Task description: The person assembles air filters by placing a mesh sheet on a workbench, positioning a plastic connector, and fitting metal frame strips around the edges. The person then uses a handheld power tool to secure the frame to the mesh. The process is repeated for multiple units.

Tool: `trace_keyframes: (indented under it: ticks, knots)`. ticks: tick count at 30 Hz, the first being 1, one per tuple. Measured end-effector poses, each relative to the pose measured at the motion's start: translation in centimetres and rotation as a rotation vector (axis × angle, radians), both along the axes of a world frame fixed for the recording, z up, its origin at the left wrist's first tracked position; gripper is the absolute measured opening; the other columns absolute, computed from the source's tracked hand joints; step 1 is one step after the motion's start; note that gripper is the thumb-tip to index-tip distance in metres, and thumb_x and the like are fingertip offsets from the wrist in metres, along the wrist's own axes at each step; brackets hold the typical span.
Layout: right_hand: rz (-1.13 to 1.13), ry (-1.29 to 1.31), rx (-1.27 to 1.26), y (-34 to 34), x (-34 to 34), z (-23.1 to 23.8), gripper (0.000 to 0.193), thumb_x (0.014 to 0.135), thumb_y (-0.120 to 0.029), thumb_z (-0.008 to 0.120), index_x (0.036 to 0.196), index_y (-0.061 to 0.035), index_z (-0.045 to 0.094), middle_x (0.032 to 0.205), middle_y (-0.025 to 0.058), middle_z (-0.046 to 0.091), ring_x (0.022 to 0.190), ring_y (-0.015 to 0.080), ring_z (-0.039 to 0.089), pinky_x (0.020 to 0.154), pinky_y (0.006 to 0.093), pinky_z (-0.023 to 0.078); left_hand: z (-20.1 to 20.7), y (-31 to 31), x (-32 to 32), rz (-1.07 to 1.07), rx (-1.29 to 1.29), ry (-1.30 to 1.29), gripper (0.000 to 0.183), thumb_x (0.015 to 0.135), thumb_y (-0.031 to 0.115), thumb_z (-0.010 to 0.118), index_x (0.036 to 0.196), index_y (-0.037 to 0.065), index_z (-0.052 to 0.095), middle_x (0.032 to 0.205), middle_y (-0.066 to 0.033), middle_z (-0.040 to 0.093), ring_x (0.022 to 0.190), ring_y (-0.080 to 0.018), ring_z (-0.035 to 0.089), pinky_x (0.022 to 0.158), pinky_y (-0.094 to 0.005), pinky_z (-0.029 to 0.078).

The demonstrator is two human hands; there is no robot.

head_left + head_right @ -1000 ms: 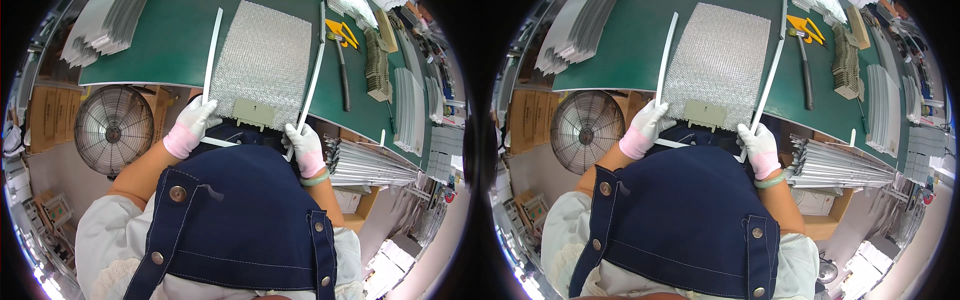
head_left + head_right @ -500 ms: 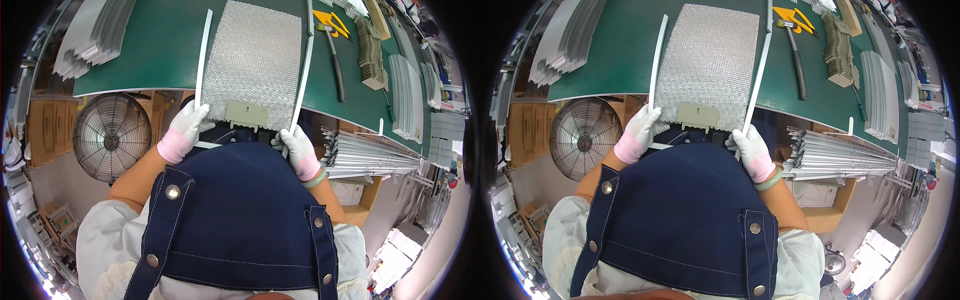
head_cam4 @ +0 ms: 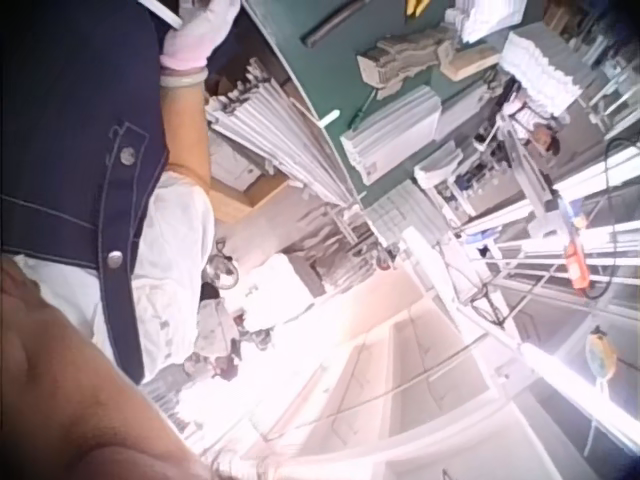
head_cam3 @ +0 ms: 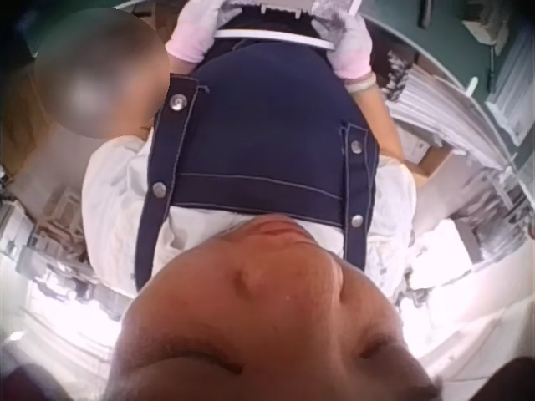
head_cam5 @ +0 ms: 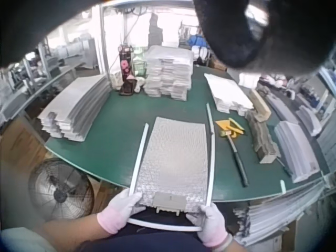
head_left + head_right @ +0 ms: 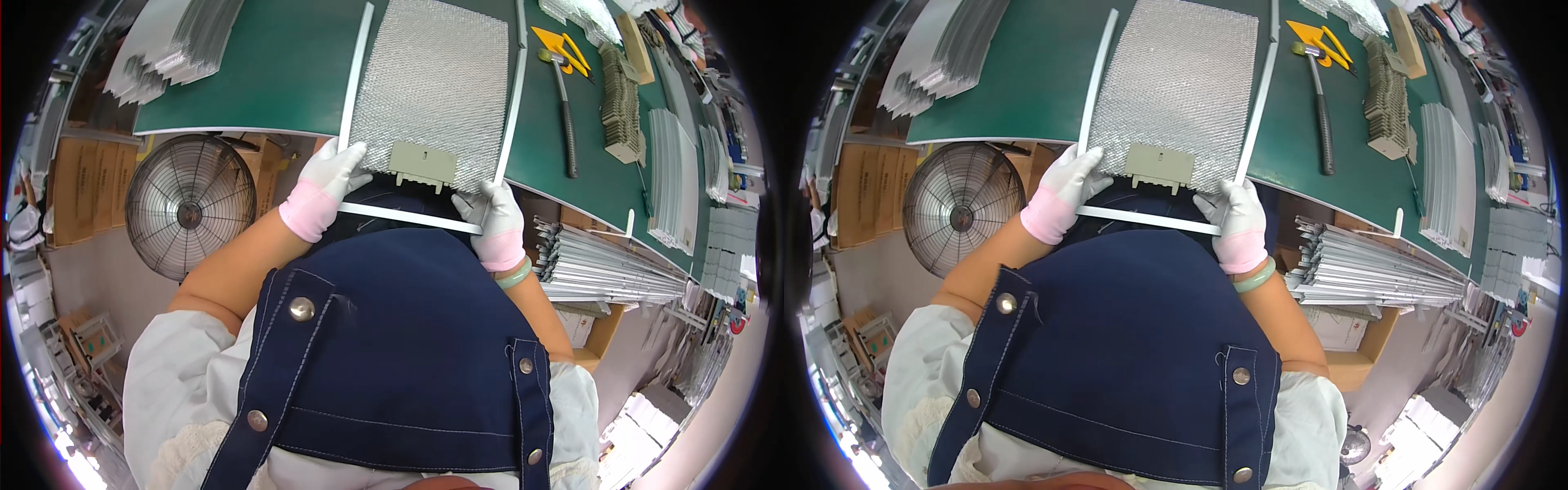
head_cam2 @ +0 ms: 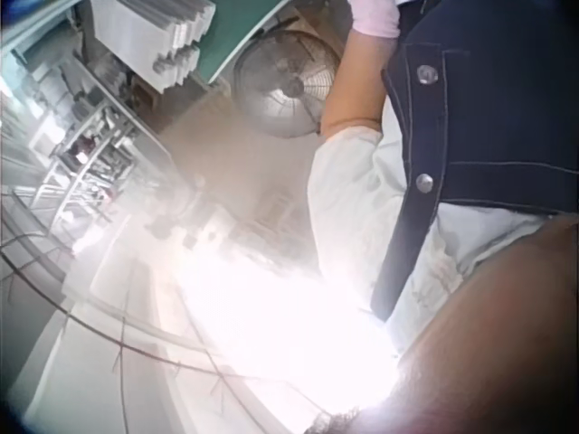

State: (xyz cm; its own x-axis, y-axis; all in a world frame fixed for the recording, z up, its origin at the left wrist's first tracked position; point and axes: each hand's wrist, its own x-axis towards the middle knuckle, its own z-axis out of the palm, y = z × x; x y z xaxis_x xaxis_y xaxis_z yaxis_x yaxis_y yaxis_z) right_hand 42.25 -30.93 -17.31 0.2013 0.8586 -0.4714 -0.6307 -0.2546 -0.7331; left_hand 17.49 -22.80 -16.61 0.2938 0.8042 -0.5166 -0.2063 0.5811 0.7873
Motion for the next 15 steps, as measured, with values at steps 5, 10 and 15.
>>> trace_keyframes:
  ticks: [5, 10, 15]
  knots:
    - [-0.096, -0.053, -0.027, 0.3, -0.2, -0.3, 0.019, 0.095, -0.013, 0.059, 0.112, -0.0066, 0.053, 0.105, 0.0052, 0.058, 0.098, 0.019, 0.059, 0.094, 0.0471, 0.05, -0.3, 0.2, -0.7, -0.064, -0.004, -0.23, 0.041, 0.1, 0.014, 0.049, 0.139, 0.003, 0.043, 0.135, -0.0122, 0.056, 0.128, -0.0259, 0.052, 0.111, -0.0522, 0.036]
    - [-0.041, -0.073, -0.066, 0.2, -0.3, 0.0, 0.024, 0.098, -0.02, 0.057, 0.115, -0.0038, 0.052, 0.109, 0.0062, 0.057, 0.103, 0.021, 0.059, 0.097, 0.0486, 0.05, 1.0, 0.1, -0.6, -0.017, -0.016, -0.06, 0.041, 0.1, 0.016, 0.05, 0.138, 0.001, 0.043, 0.131, -0.0111, 0.056, 0.122, -0.0243, 0.056, 0.11, -0.0486, 0.039]
    - [-0.009, -0.203, -0.11, -0.6, -0.7, 0.9, 0.028, 0.099, -0.023, 0.06, 0.118, -0.0042, 0.052, 0.107, 0.0041, 0.056, 0.093, 0.0183, 0.06, 0.091, 0.0447, 0.053, 0.4, -1.0, -0.2, 0.091, -0.07, -0.175, 0.038, 0.095, 0.021, 0.06, 0.128, 0.005, 0.051, 0.123, -0.0091, 0.059, 0.112, -0.022, 0.059, 0.102, -0.0422, 0.045]
